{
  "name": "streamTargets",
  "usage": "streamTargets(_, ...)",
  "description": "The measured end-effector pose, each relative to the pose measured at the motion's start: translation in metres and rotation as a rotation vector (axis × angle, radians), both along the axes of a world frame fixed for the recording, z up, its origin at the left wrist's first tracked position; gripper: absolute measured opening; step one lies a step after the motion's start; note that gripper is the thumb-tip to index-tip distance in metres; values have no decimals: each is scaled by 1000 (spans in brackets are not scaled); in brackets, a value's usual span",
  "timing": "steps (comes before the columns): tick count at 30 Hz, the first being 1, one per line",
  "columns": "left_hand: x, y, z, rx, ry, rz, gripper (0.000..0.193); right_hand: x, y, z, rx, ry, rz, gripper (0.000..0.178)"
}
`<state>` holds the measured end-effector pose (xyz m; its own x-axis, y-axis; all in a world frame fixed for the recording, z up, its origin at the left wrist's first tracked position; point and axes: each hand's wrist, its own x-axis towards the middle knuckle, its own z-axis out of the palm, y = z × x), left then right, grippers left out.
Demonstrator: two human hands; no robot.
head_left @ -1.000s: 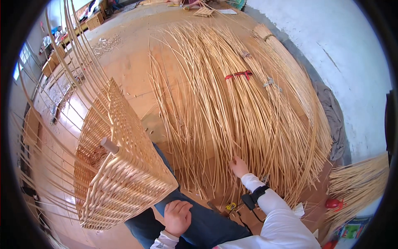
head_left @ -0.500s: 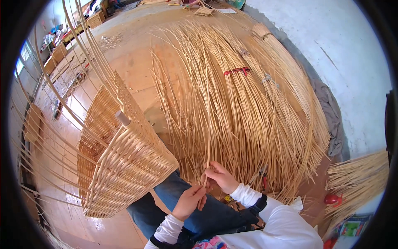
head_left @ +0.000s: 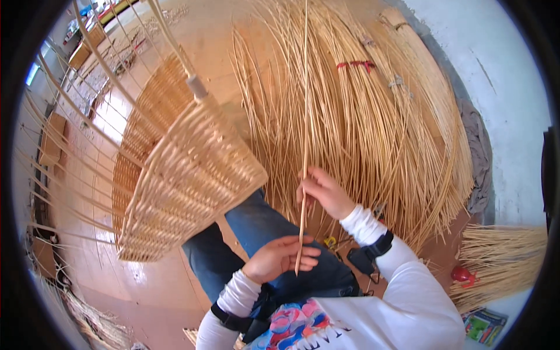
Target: Weaving a large wicker basket using long wooden strands.
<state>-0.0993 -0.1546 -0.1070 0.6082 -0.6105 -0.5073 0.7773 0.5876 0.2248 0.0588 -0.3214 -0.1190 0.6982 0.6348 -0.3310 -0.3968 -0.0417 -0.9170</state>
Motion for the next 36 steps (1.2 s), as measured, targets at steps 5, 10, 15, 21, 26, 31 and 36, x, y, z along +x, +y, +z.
streamTargets(5, 3, 4, 18, -46, -95, 42, 36, 11, 6, 18, 64, -15, 45, 27)
streamTargets(10, -1, 3, 29, 44, -82, 78, 30, 2, 11, 19, 44, -5, -3, 27)
streamTargets(15, -33, 9, 24, 332, -13, 204, 30, -1, 26, 46, -21, 1, 53, 40)
streamTargets(21, -150, 41, 25, 1065, 59, 34, 29, 113, 10, 79, 150, -157, -280, 23)
streamTargets(26, -206, 51, 36, 1310, -249, 291, 28, 154, 2, 54, 24, 161, -463, 21)
streamTargets(31, -172, 69, 64, 1505, -400, 206, 22, 69, 51, 102, 201, 91, -305, 21)
streamTargets(36, -120, 96, 79, 1769, -708, 475, 20, -85, 119, 137, 201, -215, 273, 12)
